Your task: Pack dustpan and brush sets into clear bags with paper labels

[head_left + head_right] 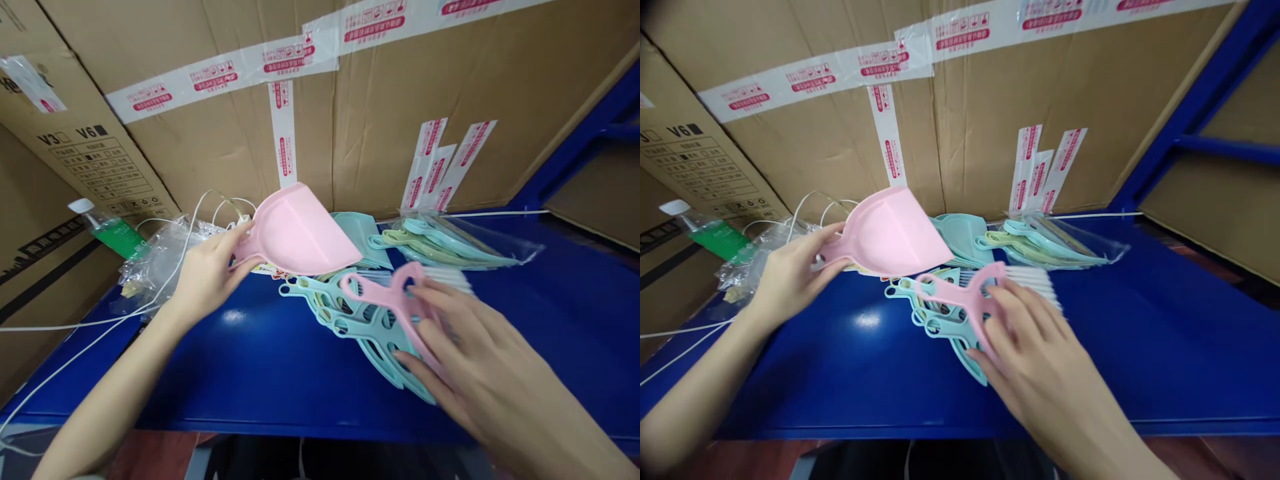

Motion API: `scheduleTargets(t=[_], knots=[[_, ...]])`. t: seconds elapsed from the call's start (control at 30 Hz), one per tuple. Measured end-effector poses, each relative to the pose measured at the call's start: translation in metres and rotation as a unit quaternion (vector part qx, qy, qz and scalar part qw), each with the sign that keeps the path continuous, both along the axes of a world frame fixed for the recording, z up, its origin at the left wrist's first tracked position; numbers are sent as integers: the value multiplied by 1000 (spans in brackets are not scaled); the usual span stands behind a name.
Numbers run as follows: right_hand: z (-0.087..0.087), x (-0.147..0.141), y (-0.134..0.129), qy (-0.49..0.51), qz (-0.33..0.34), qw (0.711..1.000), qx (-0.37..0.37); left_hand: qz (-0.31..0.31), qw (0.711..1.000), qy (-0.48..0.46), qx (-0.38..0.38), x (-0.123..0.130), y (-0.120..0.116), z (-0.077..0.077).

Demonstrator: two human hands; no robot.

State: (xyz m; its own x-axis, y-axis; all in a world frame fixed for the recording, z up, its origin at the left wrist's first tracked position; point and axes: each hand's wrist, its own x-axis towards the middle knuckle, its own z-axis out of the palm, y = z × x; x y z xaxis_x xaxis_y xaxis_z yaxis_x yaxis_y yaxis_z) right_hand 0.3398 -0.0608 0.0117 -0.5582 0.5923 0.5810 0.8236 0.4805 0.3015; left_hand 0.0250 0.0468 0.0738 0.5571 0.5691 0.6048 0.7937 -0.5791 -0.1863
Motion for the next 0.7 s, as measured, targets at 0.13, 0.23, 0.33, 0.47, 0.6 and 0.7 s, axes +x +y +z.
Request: scheduleTargets(t=[0.13,0.23,0.33,0.47,0.6,0.7], knots=[[-50,19,-18,31,-14,999,-26,30,990,73,-115,38,37,21],[-75,15,-25,81,-5,995,-66,44,962,161,-216,74,64,35],[-77,10,-24,122,9,986,-109,24,943,201,-263,101,89,45],[-67,9,-14,167,33,974,-148,23,927,239,-289,124,110,51],[-62,6,-4,196,54,960,-192,31,917,266,-295,137,119,56],[-59,4,2,204,59,950,-229,29,910,287,-298,142,124,59]])
